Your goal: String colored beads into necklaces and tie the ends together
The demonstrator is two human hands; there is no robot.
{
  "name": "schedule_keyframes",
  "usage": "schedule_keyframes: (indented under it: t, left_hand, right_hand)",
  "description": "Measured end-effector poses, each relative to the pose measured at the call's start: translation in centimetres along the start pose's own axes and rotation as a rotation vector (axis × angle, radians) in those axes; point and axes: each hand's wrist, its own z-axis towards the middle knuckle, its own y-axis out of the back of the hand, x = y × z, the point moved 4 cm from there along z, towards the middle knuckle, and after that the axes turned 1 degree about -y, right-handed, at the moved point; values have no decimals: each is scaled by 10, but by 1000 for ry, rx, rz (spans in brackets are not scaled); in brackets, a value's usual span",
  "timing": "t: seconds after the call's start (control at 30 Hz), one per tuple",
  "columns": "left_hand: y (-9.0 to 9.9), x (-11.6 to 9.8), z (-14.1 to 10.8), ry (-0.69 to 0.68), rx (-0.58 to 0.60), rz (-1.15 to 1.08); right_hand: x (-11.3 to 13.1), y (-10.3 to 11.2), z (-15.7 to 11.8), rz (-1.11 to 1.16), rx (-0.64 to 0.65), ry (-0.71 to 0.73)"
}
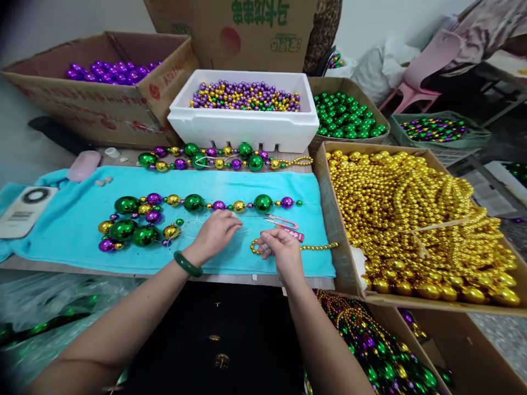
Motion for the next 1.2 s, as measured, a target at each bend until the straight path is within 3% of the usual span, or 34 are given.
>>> schedule_keyframes:
  t: [0.13,0.3,0.4,0.47,0.57,0.67,0.8,1.03,1.2]
  left_hand:
    - [-22,-8,-3,-68,146,274]
    - [-31,-11,0,-54,141,299]
    - [-22,-10,3,25,48,45]
    - [-13,-7,4,159,-14,-314]
    - [-6,-6,0,417,22,-949]
    - [-2,-10,-7,558,77,-1298]
    - [1,-13,-11,602,52,-1427]
    - [1,-18,-13,598,29,-1422]
    - [9,-15,-12,527,19,-1328]
  right_hand:
    - [-3,4,-4,29,28,-49]
    - [-8,1,-5,10,58,-76]
    - [-8,-6,-2,-41,98,-77]
    - [-4,-13,-1,-114,131,-75]
    - [5,-25,0,-229,170,-64]
    - [14,-35,1,-288,202,-47]
    - [20,-41,2,-311,220,-45]
    - [16,-45,-1,-375,251,-68]
    - [26,-34,6,-438,169,118]
